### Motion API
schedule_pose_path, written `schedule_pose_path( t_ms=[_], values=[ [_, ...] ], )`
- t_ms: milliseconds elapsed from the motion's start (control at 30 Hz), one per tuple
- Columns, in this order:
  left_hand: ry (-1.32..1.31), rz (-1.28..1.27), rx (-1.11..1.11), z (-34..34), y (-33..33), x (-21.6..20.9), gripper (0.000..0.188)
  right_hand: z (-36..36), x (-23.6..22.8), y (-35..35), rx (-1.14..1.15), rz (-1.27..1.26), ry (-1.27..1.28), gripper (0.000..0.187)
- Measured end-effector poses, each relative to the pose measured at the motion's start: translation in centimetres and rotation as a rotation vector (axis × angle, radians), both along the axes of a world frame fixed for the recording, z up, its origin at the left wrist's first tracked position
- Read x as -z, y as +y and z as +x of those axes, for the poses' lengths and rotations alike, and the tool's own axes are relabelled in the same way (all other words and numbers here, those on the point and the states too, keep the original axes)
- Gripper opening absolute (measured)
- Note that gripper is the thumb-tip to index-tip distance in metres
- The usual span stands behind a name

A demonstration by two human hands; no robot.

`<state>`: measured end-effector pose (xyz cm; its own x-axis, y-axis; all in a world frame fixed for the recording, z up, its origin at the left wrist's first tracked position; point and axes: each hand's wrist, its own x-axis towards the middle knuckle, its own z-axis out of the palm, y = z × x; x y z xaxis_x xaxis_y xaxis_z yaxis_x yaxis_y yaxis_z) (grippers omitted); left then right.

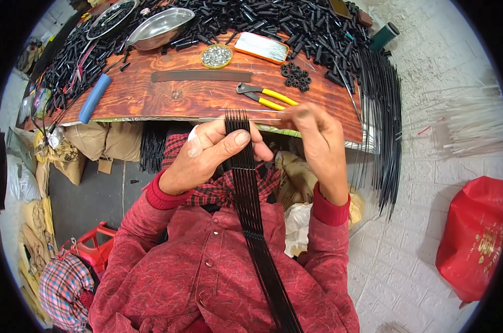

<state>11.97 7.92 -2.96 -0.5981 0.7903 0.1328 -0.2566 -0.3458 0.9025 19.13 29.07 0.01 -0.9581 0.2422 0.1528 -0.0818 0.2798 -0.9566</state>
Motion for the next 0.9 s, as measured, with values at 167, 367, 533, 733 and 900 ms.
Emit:
schedule_pose_path(
  t_ms=[167, 367, 533, 733, 900],
  values=[
    [0.051, -0.061, -0.014, -0.1, 0.0, -0.2, 0.029, -1.4, 0.1, -0.9, 0.025, -0.042, 0.024, 0.031],
    [0.08, -0.06, -0.016, -0.1, 0.2, 0.1, 0.03, -1.7, -1.2, -1.1, -0.065, -0.205, -0.066, 0.032],
    [0.051, -0.038, 0.008, 0.2, 0.5, -0.3, 0.028, -1.9, -1.8, -1.0, -0.106, -0.162, -0.107, 0.036],
    [0.089, -0.082, -0.067, 0.1, 0.7, 0.5, 0.026, -2.1, -0.9, -0.9, -0.149, -0.123, -0.032, 0.037],
    [0.61, -0.181, -0.313, -1.4, 0.1, 1.5, 0.025, 0.1, 1.3, -0.2, -0.382, -0.268, -0.318, 0.023]
  ],
)
